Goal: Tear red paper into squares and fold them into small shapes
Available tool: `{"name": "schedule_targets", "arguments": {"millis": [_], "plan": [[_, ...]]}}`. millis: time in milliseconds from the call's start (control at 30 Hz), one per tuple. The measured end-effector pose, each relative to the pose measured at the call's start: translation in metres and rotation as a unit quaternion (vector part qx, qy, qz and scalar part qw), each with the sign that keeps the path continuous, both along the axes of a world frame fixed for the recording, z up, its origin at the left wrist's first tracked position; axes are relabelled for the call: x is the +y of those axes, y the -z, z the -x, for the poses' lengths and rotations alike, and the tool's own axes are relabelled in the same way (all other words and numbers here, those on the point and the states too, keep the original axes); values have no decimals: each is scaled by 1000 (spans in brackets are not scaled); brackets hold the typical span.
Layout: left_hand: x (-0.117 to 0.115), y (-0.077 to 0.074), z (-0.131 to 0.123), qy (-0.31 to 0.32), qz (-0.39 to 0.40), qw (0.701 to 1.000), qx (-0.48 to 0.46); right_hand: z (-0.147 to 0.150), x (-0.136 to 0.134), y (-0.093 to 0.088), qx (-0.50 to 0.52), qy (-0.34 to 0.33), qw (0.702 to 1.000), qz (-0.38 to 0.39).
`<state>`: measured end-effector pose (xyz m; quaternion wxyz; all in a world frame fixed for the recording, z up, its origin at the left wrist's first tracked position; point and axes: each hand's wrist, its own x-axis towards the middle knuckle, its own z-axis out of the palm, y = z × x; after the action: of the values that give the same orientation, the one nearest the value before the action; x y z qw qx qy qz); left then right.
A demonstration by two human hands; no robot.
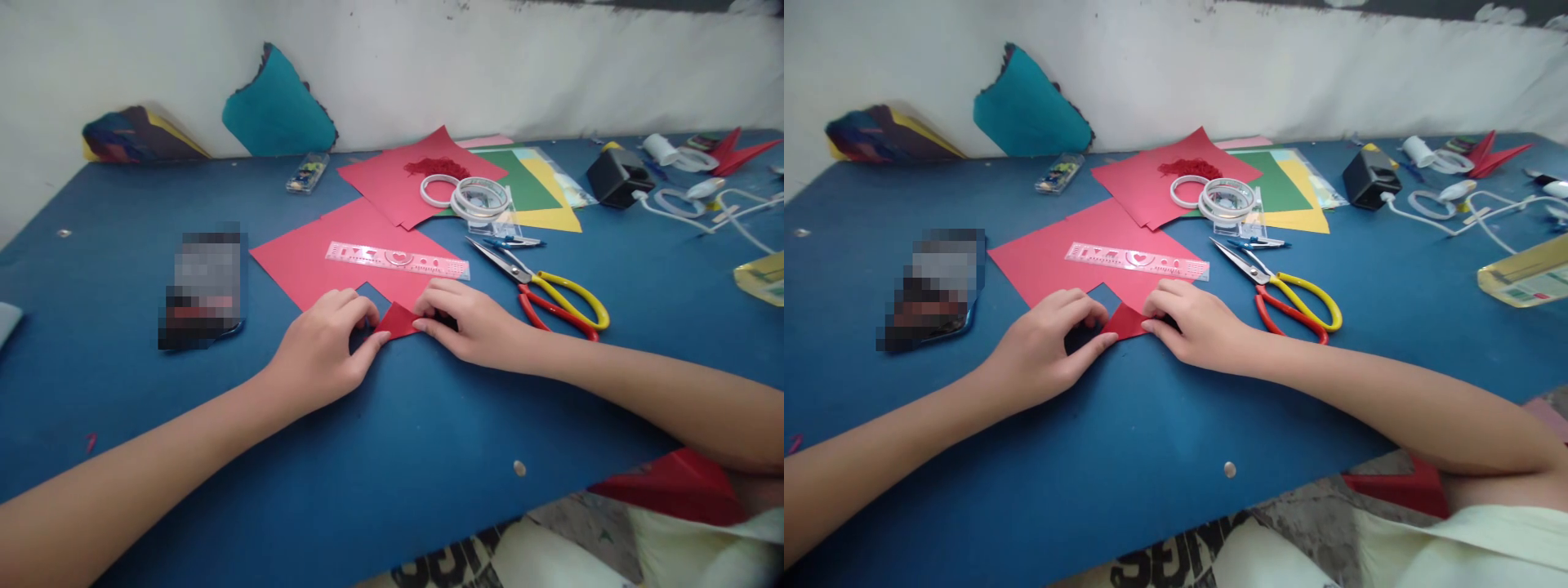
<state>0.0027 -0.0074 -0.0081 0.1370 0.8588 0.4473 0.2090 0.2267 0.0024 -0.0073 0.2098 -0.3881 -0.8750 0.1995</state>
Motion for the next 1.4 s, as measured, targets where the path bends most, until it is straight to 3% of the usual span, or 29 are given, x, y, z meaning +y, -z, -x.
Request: {"name": "schedule_targets", "arguments": {"millis": [367, 500, 633, 833, 933, 1067, 1133, 1200, 1300, 1400], "plan": [[0, 2, 1, 61, -61, 996, -26, -3, -2, 1, 31, -37, 998, -44], [-5, 4, 1, 106, -129, 985, -47, -4, -1, -1, 40, -81, 984, -155], [-9, 4, 2, 113, -188, 973, -73, -7, 0, -4, 15, -123, 943, -310], [-12, -1, 3, 104, -259, 954, -113, -11, -5, -6, 34, -119, 920, -372], [-14, -1, 3, 118, -298, 943, -90, -13, -5, -9, -5, -153, 872, -466], [-16, -1, 4, 144, -339, 928, -49, -13, -5, -13, -62, -211, 756, -616], [-18, -3, 4, 151, -371, 916, -20, -10, -8, -14, -76, -220, 737, -635], [-19, -6, 3, 157, -407, 900, 4, -6, -12, -14, -75, -202, 764, -607], [-22, -9, 0, 166, -442, 881, 17, 0, -20, -11, -52, -137, 840, -523], [-23, -9, -1, 169, -453, 875, 23, 3, -26, -8, -47, -112, 859, -497]]}}
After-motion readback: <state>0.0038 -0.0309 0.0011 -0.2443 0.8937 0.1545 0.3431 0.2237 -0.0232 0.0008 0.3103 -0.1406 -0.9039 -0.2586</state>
